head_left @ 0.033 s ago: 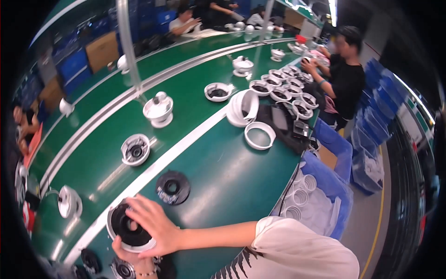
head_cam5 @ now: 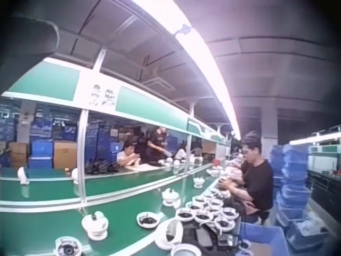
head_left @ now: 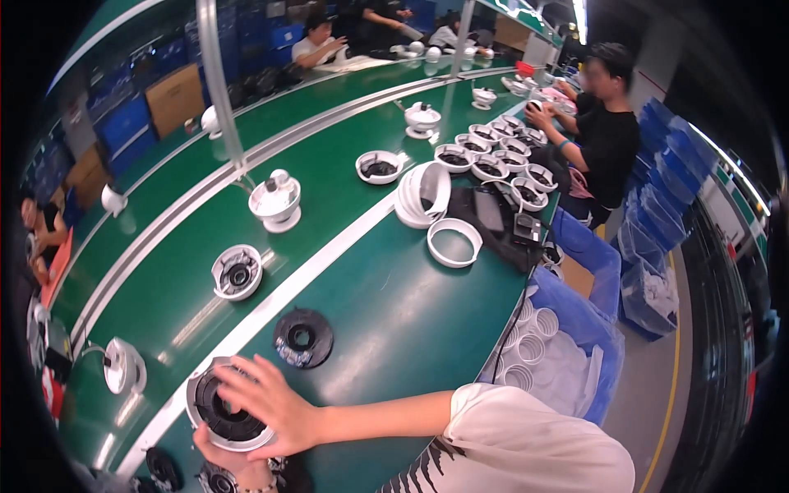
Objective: Assembling circular LED light fixture components on a production line.
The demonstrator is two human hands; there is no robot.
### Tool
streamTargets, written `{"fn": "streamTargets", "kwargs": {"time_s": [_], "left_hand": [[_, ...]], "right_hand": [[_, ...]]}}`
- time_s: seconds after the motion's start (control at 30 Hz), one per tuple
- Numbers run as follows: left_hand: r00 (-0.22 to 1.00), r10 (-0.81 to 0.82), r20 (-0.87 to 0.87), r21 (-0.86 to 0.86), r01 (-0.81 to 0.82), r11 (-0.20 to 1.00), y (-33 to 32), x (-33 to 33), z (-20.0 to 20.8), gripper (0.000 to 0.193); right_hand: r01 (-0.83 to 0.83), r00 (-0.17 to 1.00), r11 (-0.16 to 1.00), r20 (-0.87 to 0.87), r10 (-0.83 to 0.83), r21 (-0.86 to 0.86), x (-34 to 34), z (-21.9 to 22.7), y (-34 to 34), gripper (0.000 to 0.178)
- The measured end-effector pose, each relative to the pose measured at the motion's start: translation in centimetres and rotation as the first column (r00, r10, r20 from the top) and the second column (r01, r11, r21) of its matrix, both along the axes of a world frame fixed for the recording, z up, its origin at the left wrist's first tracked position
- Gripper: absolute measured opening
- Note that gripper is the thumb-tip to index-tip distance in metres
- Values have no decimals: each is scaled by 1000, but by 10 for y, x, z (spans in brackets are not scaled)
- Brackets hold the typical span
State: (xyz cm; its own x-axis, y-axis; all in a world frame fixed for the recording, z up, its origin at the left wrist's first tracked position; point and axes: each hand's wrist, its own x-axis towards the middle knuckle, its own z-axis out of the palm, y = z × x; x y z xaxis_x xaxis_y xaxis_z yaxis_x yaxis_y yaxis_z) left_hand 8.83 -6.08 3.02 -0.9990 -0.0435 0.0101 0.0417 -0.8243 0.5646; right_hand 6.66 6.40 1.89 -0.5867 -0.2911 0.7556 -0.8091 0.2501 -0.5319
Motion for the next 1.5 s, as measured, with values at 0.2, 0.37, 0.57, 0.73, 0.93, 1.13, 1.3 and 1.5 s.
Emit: {"fn": "streamTargets", "kwargs": {"time_s": [0.2,0.37,0.57,0.73,0.93,1.13,1.3,1.5], "left_hand": [[940,-133,314,-58,158,986,5,-19,12,48],[822,-397,409,-180,499,848,-11,-28,-2,50],[943,-100,317,-194,168,966,-59,-125,-32,39],[956,50,290,-258,27,966,-121,-217,-94,41],[942,221,252,-565,-42,824,-136,-262,-115,51],[686,230,-691,-709,-578,-405,-28,-192,-54,62],[831,-380,-407,-831,-509,-225,32,-154,-35,49],[783,-613,-105,-898,-340,-280,86,-149,-43,55]], "right_hand": [[-334,894,923,-247,374,191,-20,-9,46,27],[-137,931,958,-297,212,253,-10,7,84,32],[525,849,812,-230,-477,255,-21,11,192,39],[854,370,264,-166,-914,448,-27,-20,292,41],[813,358,199,-199,-912,547,-28,-68,331,17],[846,345,207,-209,-915,490,-25,-58,335,5],[882,400,306,-224,-889,359,-13,-22,300,6],[671,717,645,-98,-691,364,43,-4,239,14]]}}
